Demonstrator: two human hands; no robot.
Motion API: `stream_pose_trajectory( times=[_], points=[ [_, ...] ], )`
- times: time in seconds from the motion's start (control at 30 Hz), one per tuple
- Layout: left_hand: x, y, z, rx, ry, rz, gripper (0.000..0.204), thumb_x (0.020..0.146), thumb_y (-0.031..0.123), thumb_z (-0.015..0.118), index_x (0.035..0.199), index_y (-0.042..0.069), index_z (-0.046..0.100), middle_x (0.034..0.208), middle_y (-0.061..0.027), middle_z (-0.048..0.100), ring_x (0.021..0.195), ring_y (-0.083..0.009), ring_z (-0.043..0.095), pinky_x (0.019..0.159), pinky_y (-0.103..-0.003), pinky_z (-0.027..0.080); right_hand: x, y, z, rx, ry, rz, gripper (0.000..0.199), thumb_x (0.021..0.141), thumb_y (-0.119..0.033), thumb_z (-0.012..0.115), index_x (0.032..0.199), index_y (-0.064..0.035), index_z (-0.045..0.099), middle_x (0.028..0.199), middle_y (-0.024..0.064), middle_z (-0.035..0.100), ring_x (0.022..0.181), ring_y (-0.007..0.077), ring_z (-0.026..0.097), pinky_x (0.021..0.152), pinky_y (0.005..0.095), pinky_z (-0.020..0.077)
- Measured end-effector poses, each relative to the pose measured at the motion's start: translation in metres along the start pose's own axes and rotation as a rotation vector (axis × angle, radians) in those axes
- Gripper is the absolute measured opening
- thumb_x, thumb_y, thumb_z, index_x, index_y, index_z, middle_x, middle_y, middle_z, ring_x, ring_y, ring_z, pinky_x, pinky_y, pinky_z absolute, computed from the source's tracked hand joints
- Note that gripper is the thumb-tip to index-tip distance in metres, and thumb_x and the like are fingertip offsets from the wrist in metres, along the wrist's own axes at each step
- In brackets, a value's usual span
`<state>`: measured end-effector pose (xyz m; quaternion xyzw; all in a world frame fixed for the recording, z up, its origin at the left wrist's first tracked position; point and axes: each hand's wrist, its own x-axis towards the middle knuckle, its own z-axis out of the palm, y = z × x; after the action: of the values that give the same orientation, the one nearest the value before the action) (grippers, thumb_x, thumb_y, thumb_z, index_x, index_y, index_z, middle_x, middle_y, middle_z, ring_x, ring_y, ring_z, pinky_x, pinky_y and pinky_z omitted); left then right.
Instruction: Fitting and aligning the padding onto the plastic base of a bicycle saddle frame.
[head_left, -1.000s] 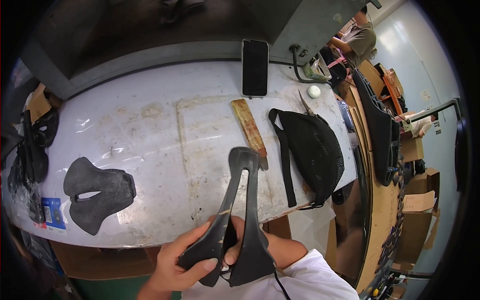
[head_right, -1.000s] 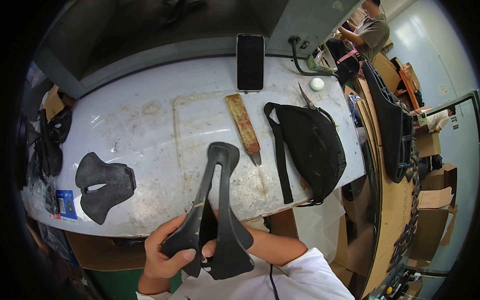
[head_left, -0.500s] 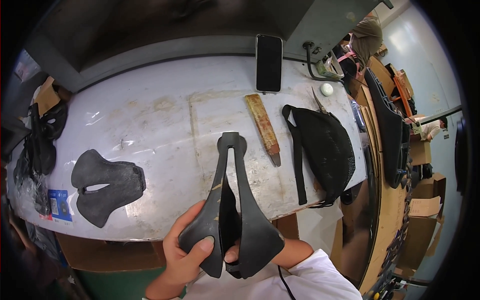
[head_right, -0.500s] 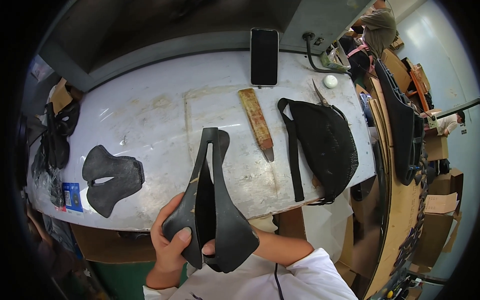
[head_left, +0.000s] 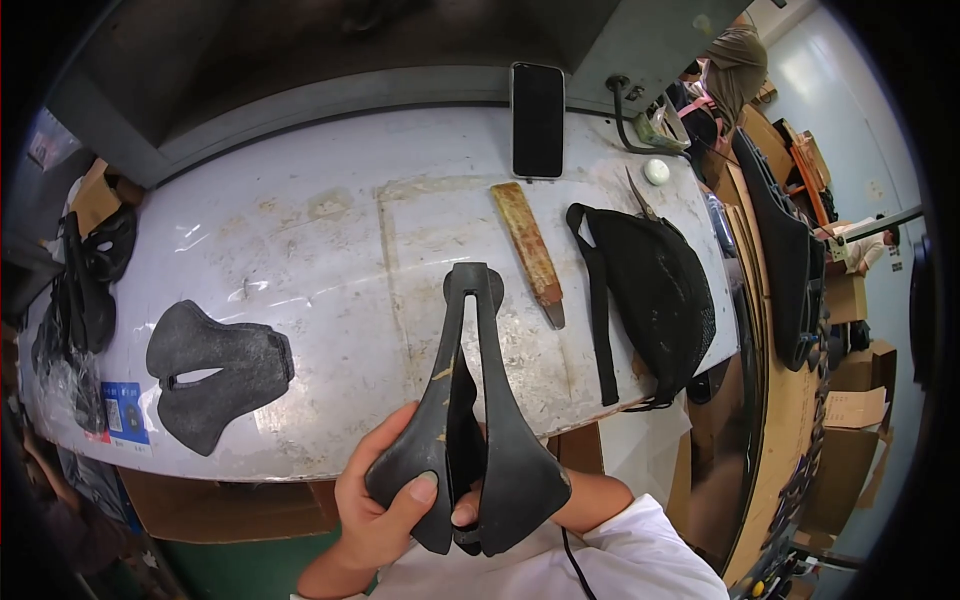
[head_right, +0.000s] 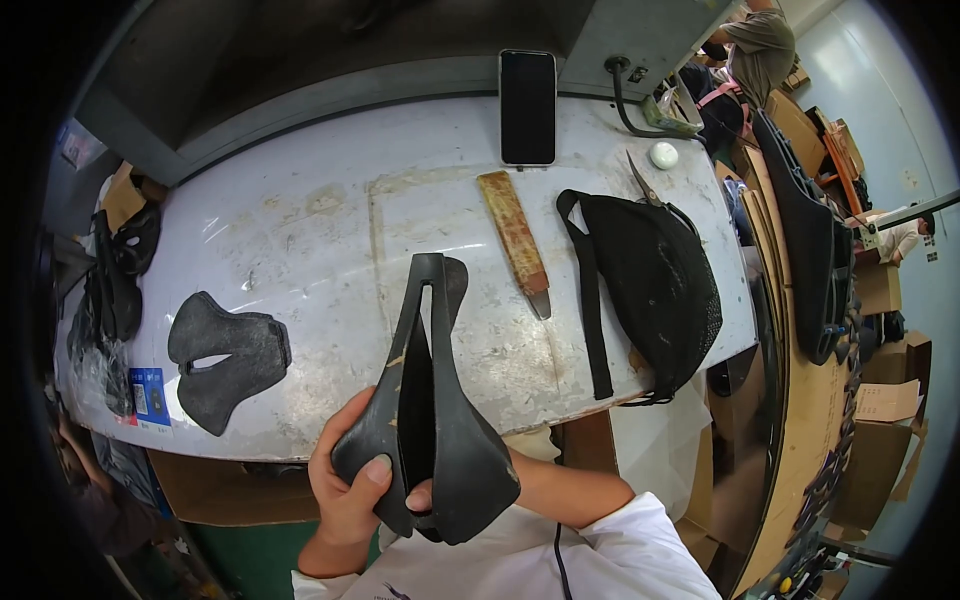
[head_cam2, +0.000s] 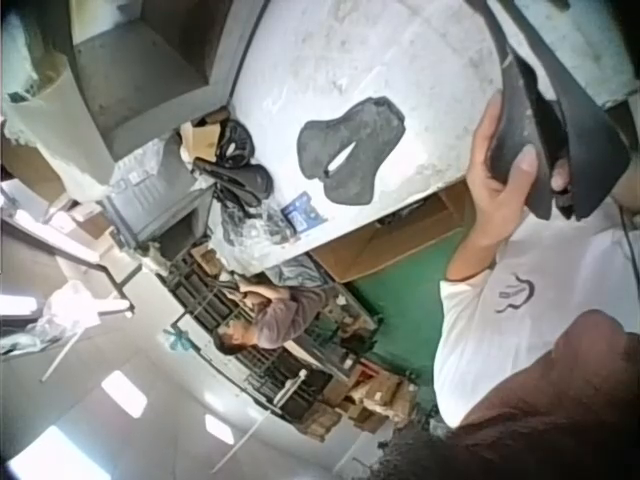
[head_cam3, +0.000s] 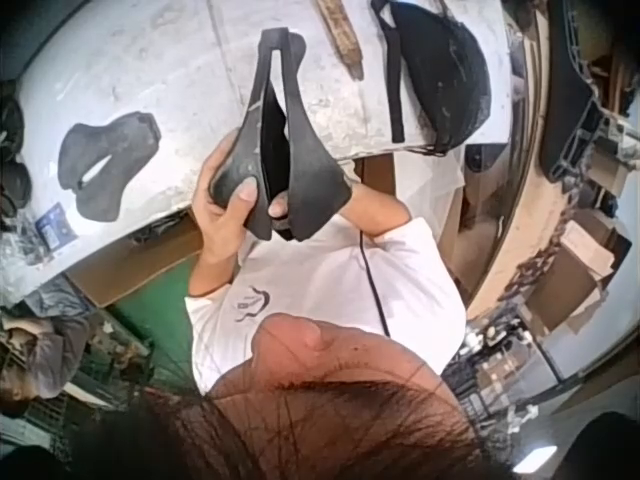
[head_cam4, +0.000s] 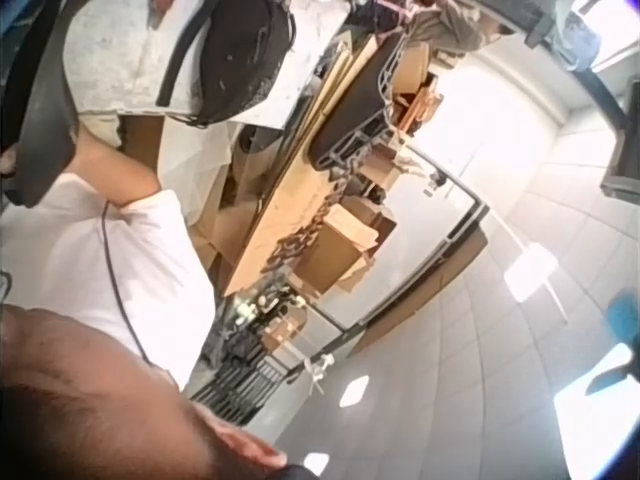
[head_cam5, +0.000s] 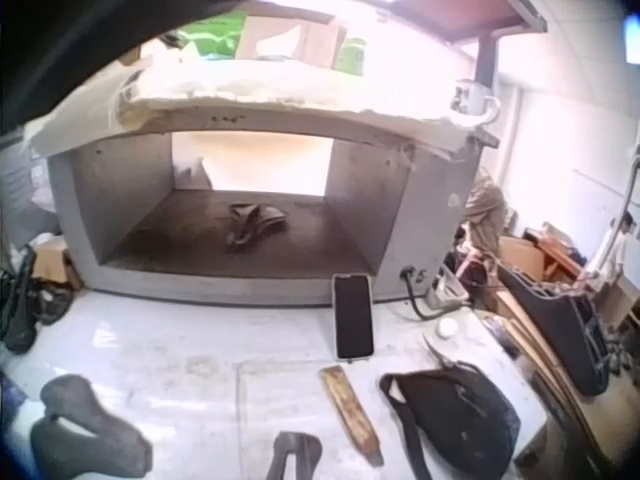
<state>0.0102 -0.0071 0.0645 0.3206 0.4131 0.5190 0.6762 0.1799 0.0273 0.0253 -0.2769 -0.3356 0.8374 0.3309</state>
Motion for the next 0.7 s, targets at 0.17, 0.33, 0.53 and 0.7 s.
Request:
stream_pose_trajectory(
  times=[0.17,0.33,0.53,0.7],
  points=[
    [0.002,-0.007,-0.002,0.095,-0.133,0.030,0.057,0.089,0.003,0.063,0.139,-0.010,0.039,0.139,-0.0219,0.049,0.127,-0.0232,0.049,0.107,-0.034,0.036,0.002,0.005,-0.010,0.024,0.270,-0.162,0.089,0.070,-0.032,0.086,0.138,-0.0049,0.035,0.112,0.0107,0.055,0.102,0.0196,0.057,0.085,0.0339,0.0486],
    [0.000,-0.014,-0.003,0.089,-0.074,0.040,0.056,0.089,0.003,0.062,0.139,-0.009,0.039,0.139,-0.0214,0.050,0.126,-0.0210,0.050,0.106,-0.034,0.038,0.003,-0.001,0.002,0.037,0.200,-0.102,0.106,0.065,-0.036,0.090,0.143,-0.0035,0.025,0.121,0.0129,0.049,0.113,0.0224,0.054,0.095,0.0368,0.0459],
    [0.004,-0.007,0.000,0.176,0.066,0.072,0.064,0.087,0.004,0.065,0.143,-0.006,0.035,0.125,-0.0160,0.059,0.115,-0.0186,0.055,0.100,-0.031,0.042,0.002,0.009,0.014,0.066,0.061,-0.284,0.055,0.081,-0.017,0.077,0.126,-0.0044,0.048,0.110,0.0042,0.057,0.105,0.0190,0.057,0.089,0.0328,0.0491],
    [0.017,-0.004,0.012,0.066,0.187,0.214,0.075,0.086,0.004,0.065,0.148,-0.002,0.023,0.127,-0.0168,0.054,0.113,-0.0197,0.056,0.099,-0.031,0.042,-0.028,0.059,0.008,1.014,-0.271,0.286,0.034,0.099,-0.036,0.052,0.075,-0.0110,0.052,0.062,-0.0011,0.047,0.050,0.0094,0.044,0.050,0.0258,0.0349]
  ],
)
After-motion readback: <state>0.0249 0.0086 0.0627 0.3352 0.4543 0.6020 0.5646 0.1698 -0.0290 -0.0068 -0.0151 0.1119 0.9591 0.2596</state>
